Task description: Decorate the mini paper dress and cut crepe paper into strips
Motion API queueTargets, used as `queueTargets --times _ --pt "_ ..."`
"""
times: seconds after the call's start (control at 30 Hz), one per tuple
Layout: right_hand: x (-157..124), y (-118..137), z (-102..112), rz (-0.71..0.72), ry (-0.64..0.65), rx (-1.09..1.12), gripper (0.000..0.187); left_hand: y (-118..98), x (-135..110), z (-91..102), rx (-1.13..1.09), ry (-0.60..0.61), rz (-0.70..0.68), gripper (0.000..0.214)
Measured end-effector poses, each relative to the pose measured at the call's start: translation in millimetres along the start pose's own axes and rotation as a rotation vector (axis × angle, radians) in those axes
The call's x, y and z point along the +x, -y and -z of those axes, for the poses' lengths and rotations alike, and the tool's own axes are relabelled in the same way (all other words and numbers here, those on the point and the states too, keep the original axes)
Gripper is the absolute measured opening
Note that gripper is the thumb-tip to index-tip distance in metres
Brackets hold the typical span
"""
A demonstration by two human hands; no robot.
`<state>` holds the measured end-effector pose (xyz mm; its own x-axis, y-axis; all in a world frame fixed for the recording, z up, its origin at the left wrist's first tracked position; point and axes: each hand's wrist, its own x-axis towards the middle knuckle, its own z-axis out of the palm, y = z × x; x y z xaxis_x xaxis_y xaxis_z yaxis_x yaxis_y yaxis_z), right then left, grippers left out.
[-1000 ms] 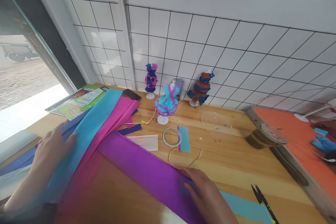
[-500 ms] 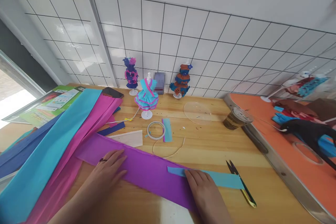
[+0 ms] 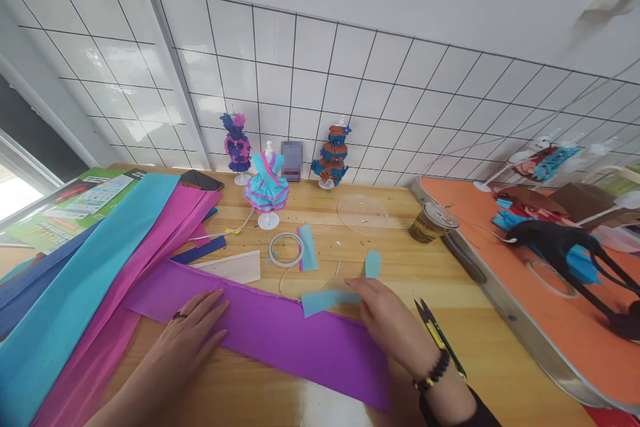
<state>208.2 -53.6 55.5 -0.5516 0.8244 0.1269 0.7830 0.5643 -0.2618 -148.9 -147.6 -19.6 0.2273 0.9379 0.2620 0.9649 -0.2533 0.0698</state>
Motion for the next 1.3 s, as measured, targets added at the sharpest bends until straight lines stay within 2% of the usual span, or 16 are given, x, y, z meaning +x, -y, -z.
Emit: queueTargets --times 0.07,0.13,0.3,0.43,0.57,0.7,0.83,1.0,1.2,1.3 --pt "3 3 -9 0.057 0.064 -0.052 0.051 0 -1 -2.6 -0.009 -0.001 0.002 0.034" --pt "6 2 -18 0.07 0.093 -0.127 0.051 1 -2 -4.4 -0.026 0.003 0.0 0.034" --pt "13 10 -15 0.088 0.081 -0.196 0.035 -1 1 0.9 -0.096 -0.026 0.031 0.037" --pt "15 47 -5 0.167 0.045 -0.093 0.036 -25 14 18.4 -0.236 -0.128 0.005 0.062" --pt "18 87 -8 0.276 0.018 -0.012 0.036 -60 30 35.1 -0.418 -0.188 -0.159 0.084" --pt "21 104 -14 0.329 -0.013 0.025 0.035 -74 36 36.0 -0.511 -0.142 -0.083 0.063" --pt "22 103 -16 0.312 -0.009 0.045 0.031 -68 36 31.8 -0.63 -0.088 0.009 0.057" --pt "27 100 -11 0.252 0.111 0.149 0.032 -52 38 37.9 -0.618 -0.02 0.108 0.05" --pt "40 81 -14 0.105 0.248 0.27 0.029 -10 32 48.9 -0.556 0.059 0.284 0.049" --pt "57 68 -24 0.086 0.181 0.227 0.026 12 22 50.8 -0.504 0.118 0.321 0.045"
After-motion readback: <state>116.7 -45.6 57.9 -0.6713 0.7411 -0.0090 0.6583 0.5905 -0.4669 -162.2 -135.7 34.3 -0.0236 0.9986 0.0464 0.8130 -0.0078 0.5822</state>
